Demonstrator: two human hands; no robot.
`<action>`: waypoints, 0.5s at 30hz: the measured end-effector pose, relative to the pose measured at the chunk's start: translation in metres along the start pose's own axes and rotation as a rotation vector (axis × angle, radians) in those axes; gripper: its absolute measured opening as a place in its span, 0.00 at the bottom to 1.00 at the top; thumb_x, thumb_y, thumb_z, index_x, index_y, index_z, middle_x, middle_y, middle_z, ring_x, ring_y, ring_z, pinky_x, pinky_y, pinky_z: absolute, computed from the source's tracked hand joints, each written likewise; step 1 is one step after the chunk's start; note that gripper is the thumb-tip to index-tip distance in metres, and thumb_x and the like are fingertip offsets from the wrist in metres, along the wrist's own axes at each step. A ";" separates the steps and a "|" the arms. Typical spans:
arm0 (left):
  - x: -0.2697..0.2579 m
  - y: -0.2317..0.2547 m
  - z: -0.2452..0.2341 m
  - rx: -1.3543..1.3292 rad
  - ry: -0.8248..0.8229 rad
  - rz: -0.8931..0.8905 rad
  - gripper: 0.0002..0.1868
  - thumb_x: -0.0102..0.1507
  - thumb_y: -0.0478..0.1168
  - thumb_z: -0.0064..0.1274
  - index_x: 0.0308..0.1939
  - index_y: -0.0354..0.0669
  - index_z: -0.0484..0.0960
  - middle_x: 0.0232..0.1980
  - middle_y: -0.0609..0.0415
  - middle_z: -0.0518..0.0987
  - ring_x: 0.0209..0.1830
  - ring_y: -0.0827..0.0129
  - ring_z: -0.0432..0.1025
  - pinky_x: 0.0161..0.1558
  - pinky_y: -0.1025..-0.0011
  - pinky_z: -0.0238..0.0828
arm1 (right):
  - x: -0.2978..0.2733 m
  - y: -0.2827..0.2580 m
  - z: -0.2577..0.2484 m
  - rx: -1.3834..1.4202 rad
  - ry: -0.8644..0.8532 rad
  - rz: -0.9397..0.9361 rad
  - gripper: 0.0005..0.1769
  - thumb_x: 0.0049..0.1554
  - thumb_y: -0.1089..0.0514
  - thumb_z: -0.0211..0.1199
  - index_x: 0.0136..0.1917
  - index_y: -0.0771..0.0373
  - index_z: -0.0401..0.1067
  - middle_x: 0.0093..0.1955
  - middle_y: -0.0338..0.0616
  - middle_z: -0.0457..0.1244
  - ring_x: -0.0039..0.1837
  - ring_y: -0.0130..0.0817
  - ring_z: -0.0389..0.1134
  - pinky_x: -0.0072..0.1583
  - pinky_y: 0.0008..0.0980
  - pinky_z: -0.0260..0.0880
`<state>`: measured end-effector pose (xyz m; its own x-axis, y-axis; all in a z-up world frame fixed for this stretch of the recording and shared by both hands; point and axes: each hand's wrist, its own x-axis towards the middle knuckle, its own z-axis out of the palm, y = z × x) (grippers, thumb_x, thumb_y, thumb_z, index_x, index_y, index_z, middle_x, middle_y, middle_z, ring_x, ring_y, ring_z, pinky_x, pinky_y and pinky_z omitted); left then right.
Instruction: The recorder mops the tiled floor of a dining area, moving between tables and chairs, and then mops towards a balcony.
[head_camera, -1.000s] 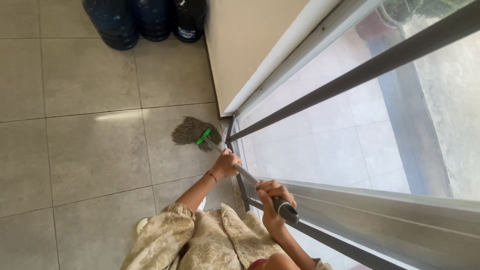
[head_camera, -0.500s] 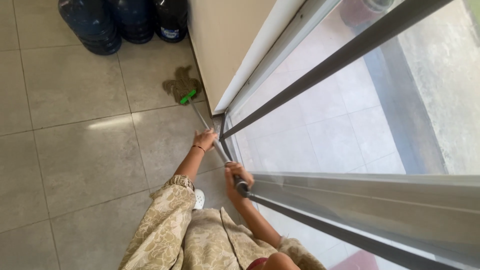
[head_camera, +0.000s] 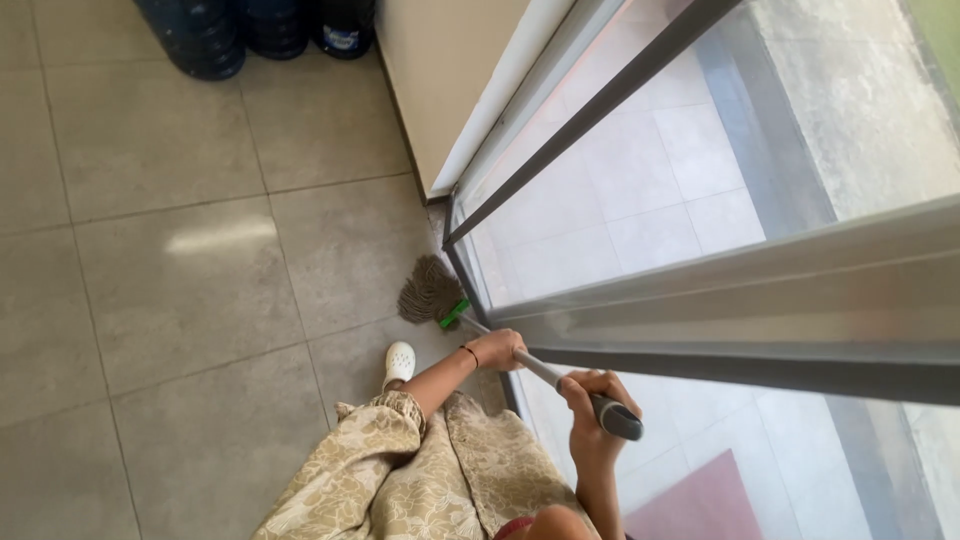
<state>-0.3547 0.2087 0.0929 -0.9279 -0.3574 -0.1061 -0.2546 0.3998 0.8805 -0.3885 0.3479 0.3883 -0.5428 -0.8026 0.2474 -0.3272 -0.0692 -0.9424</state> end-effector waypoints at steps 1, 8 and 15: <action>-0.010 -0.003 0.005 -0.005 0.005 -0.009 0.10 0.58 0.45 0.58 0.26 0.44 0.85 0.31 0.44 0.82 0.33 0.50 0.78 0.39 0.56 0.75 | -0.008 0.001 0.001 0.002 -0.010 0.005 0.09 0.52 0.72 0.65 0.34 0.66 0.69 0.34 0.48 0.68 0.36 0.30 0.65 0.41 0.28 0.64; -0.128 0.014 0.028 0.005 0.355 -0.192 0.06 0.52 0.38 0.50 0.22 0.45 0.81 0.28 0.48 0.81 0.31 0.51 0.77 0.35 0.55 0.74 | -0.055 -0.007 0.003 0.244 -0.403 -0.199 0.11 0.50 0.74 0.64 0.33 0.63 0.66 0.31 0.48 0.66 0.35 0.32 0.68 0.38 0.32 0.67; -0.289 -0.041 0.060 0.123 0.667 -0.539 0.13 0.54 0.45 0.51 0.16 0.49 0.76 0.19 0.53 0.74 0.19 0.61 0.69 0.25 0.60 0.71 | -0.112 0.020 0.067 0.696 -0.700 -0.165 0.10 0.52 0.68 0.64 0.34 0.63 0.64 0.30 0.48 0.61 0.34 0.34 0.63 0.41 0.38 0.70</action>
<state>-0.0918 0.3460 0.0596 -0.3286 -0.9295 -0.1676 -0.6774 0.1083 0.7276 -0.2827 0.3969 0.3266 0.1194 -0.9042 0.4100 0.2899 -0.3633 -0.8854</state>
